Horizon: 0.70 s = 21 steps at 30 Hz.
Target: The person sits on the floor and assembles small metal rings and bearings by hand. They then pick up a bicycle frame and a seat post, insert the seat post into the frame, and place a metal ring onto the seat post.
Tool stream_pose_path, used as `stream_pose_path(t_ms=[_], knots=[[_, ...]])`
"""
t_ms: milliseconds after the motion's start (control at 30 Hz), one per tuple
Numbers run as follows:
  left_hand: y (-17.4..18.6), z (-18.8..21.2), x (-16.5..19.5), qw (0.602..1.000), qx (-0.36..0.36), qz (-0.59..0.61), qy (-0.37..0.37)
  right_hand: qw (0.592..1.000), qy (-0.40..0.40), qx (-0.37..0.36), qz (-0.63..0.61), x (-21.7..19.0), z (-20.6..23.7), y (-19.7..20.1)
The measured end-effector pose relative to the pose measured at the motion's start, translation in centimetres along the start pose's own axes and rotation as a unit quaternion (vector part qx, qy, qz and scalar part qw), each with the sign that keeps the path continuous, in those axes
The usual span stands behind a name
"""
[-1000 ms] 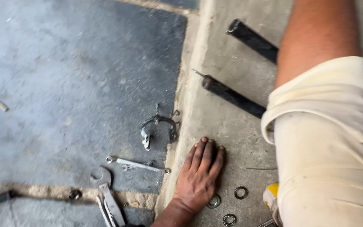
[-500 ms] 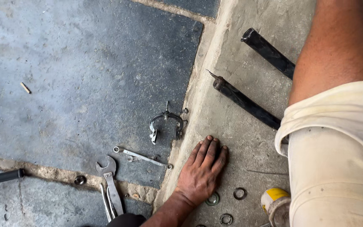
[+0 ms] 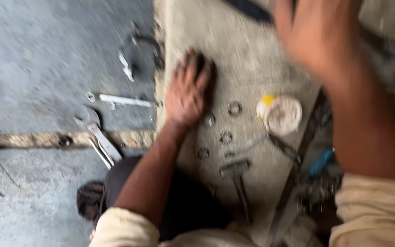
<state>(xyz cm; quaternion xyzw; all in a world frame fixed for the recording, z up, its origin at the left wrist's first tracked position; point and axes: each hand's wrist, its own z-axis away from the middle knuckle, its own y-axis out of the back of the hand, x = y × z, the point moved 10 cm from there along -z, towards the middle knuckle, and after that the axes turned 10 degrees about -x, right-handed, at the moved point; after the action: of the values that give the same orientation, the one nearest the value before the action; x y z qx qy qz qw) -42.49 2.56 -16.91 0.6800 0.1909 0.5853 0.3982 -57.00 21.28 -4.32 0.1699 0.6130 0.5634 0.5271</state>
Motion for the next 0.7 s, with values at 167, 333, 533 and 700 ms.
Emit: stream_pose_path(t_ms=[167, 333, 533, 700], knots=[[-1.5, 1.1, 1.2, 0.999, -0.001, -0.042, 0.004, 0.986, -0.116, -0.034, -0.117, -8.3, 18.7, -9.0], [-1.3, 2.5, 2.0, 0.998, 0.016, -0.069, -0.003, 0.975, -0.176, 0.098, -0.099, -10.6, 25.6, -14.4], [-1.1, 3.2, 1.3, 0.999, 0.005, -0.032, 0.003, 0.972, -0.150, 0.151, -0.097, -10.4, 25.2, -17.1], [-0.4, 3.0, 1.4, 0.998, 0.034, -0.052, -0.018, 0.958, -0.210, 0.152, -0.120, -9.5, 24.9, -17.4]])
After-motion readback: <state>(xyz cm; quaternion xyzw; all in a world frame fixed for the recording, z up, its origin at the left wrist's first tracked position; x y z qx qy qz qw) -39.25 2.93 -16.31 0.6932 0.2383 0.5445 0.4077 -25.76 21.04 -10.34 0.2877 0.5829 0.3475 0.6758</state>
